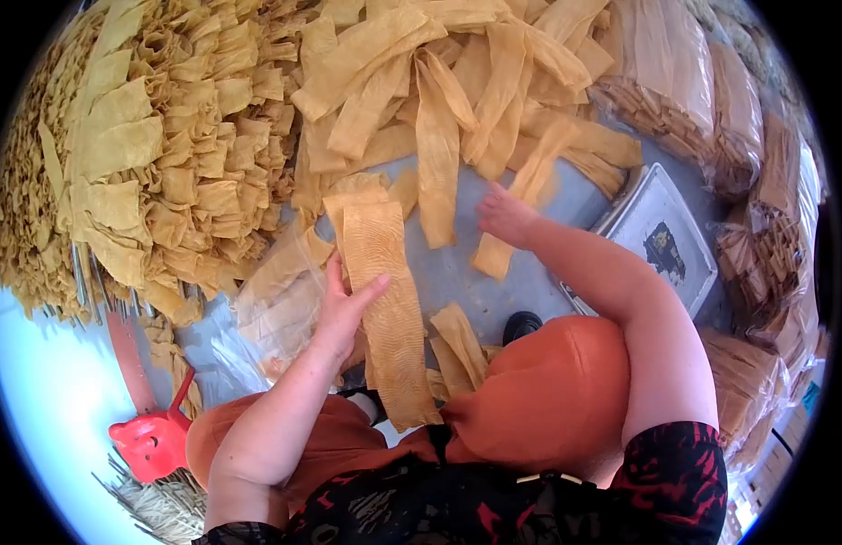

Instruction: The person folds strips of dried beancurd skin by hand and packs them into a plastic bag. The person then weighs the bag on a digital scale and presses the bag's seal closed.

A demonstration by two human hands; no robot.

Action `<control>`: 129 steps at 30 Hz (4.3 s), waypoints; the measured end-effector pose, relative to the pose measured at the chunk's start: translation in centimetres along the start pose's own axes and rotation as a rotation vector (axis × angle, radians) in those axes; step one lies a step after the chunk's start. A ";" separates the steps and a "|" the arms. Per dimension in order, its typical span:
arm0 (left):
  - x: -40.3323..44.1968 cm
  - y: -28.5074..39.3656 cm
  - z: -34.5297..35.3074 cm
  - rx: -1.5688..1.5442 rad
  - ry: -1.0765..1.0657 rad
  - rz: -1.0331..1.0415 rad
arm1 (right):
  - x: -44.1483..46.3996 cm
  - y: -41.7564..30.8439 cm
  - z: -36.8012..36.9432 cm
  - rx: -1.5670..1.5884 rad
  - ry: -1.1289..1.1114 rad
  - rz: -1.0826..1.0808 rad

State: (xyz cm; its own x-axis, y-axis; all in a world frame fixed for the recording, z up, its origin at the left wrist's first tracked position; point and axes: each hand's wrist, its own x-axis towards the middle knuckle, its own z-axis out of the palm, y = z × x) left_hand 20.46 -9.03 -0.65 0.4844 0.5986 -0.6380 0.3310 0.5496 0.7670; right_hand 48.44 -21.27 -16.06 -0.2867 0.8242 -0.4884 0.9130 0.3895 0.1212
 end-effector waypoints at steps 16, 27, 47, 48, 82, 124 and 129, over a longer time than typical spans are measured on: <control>2.1 0.4 -3.6 0.041 0.275 0.389 | -4.8 2.2 -13.7 1.354 0.442 0.010; -1.3 1.3 1.3 -0.193 -0.034 0.408 | -4.6 -2.1 -16.3 2.117 0.495 -0.063; 0.4 0.8 2.8 -0.080 0.027 0.155 | -0.4 -5.7 -14.7 2.467 0.328 0.145; 0.7 0.8 2.5 -0.167 0.038 0.154 | -0.5 -4.4 -14.8 2.450 0.188 0.204; 0.7 1.4 0.1 -0.069 0.122 0.030 | 4.2 -1.7 -9.0 0.861 -0.181 0.164; 1.3 3.5 0.1 -0.070 0.213 0.378 | -4.8 -2.7 -16.0 2.419 0.208 0.339; 1.3 2.1 0.6 -0.218 0.096 0.256 | -3.8 -4.0 -17.5 2.437 0.321 0.196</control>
State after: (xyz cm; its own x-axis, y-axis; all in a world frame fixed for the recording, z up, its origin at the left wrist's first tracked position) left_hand 22.26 -7.46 0.12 0.4472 0.7795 -0.4386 0.0233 0.4801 0.8769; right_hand 40.77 -18.79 0.40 -0.0031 0.8746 -0.4848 -0.5517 -0.4058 -0.7287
